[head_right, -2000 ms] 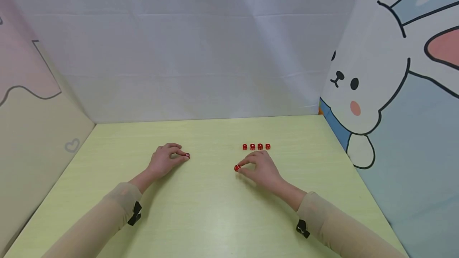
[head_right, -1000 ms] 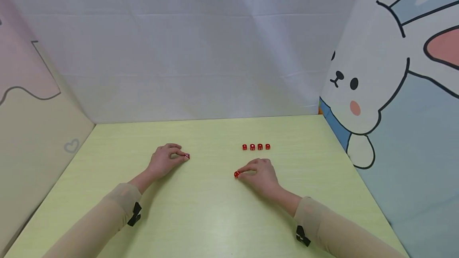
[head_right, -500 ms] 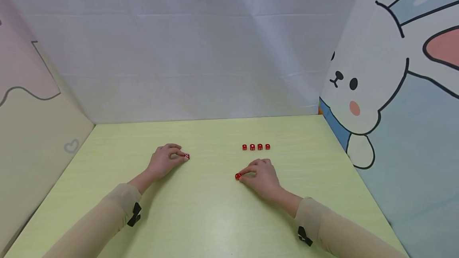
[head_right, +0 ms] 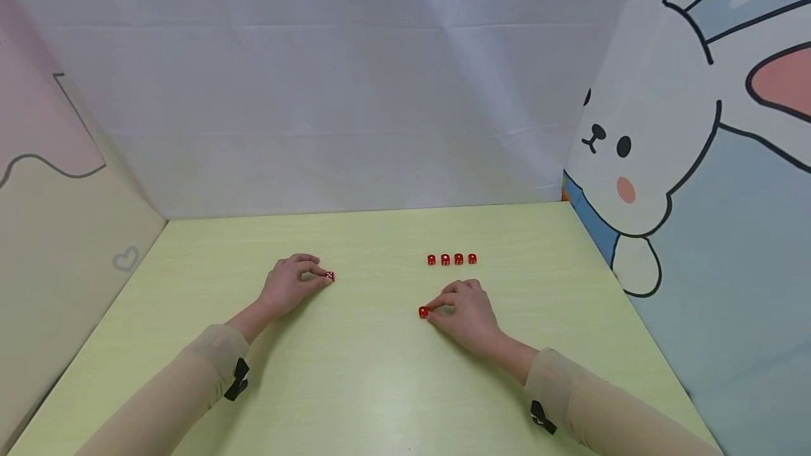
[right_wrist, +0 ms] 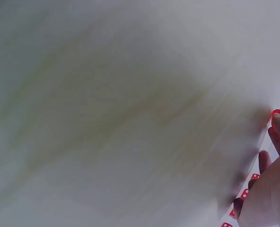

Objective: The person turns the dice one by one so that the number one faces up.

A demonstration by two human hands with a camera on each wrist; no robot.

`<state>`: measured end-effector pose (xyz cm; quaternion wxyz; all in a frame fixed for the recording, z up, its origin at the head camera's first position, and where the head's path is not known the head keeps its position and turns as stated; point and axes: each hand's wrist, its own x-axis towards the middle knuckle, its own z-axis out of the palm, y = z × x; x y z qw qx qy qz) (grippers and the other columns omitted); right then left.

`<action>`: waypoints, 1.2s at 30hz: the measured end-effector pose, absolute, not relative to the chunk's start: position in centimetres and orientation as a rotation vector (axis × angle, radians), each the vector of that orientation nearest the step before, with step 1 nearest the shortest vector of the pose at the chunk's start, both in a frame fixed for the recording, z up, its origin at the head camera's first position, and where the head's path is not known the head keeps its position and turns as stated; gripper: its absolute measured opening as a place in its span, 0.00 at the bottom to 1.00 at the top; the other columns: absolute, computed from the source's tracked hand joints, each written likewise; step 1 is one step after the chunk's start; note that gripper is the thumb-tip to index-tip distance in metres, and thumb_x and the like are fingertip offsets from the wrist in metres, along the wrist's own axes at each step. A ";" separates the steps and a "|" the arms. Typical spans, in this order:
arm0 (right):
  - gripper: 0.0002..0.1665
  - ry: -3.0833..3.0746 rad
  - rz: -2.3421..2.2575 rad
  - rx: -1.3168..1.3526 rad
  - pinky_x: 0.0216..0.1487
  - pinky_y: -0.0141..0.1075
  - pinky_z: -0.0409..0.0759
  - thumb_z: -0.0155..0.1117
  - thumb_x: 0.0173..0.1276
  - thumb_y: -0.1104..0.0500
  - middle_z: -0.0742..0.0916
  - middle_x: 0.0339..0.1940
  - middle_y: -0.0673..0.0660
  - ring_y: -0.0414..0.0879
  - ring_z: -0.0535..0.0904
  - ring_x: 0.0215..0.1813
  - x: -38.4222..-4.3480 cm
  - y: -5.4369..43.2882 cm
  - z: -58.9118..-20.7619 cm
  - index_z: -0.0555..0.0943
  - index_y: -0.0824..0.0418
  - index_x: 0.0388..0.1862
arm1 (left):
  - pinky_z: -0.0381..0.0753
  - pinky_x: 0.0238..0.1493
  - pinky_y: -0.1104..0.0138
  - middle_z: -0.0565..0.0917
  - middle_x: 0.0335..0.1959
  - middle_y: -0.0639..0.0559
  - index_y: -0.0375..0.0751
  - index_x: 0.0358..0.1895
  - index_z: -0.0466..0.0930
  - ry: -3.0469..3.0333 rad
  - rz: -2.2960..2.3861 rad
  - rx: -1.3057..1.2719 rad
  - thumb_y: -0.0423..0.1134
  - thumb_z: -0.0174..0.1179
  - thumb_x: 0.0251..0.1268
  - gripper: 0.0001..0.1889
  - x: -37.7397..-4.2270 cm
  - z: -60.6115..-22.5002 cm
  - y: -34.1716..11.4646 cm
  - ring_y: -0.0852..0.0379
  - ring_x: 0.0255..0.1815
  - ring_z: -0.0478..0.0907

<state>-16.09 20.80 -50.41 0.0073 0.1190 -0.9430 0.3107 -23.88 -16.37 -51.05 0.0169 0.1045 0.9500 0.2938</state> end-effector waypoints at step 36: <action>0.10 -2.888 0.791 0.498 0.58 0.52 0.70 0.80 0.59 0.53 0.83 0.45 0.47 0.53 0.71 0.58 -16.1 20.6 -49.9 0.92 0.47 0.41 | 0.62 0.65 0.37 0.77 0.66 0.46 0.51 0.46 0.90 2.953 0.913 0.327 0.53 0.69 0.68 0.13 -24.1 -51.4 -16.5 0.32 0.69 0.66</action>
